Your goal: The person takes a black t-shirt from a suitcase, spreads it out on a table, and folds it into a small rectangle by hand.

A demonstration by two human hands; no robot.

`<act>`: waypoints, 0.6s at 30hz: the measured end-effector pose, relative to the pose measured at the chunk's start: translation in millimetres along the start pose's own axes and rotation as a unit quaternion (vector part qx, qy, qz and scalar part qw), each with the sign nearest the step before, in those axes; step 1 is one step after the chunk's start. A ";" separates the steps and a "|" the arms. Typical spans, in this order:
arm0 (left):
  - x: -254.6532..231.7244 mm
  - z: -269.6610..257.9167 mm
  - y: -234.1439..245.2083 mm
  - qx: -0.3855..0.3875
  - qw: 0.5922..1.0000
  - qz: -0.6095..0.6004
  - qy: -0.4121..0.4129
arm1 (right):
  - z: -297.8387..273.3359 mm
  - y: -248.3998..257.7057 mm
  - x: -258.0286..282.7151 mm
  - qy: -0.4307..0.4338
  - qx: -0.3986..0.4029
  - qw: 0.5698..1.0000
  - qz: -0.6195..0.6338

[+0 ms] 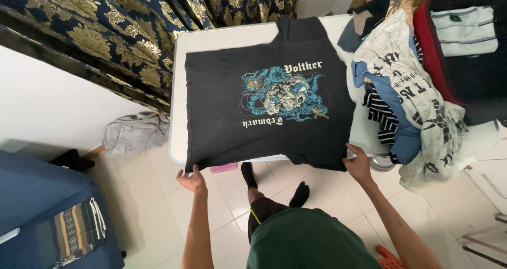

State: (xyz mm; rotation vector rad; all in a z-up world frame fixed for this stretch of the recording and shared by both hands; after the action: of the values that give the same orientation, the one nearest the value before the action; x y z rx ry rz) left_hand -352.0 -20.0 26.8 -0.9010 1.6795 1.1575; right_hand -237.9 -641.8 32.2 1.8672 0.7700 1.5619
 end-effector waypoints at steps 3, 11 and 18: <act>-18.5 -29.5 -10.9 0.053 0.972 0.147 -0.177 | 3.6 6.5 15.8 0.017 -0.075 0.987 -0.138; -12.0 -82.9 -115.4 0.377 0.813 0.366 -0.250 | 43.5 -27.7 73.3 0.204 -0.028 0.925 -0.319; -7.8 -22.3 -63.3 0.308 0.838 0.421 -0.158 | 41.0 4.5 27.9 0.092 0.011 0.938 -0.335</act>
State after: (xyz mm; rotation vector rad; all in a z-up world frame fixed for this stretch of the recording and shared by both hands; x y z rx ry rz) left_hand -298.0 -59.7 18.4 0.4821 2.0153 1.0784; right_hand -193.1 -626.8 47.7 1.2672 1.3398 1.2775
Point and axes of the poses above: each hand's wrist, its own z-axis towards the middle knuckle, its own y-axis out of the back of the hand, x = y × z, the point moved 5 cm from there along z, towards the middle knuckle, and after that the axes turned 14 degrees about -z, right-handed, at the moved point
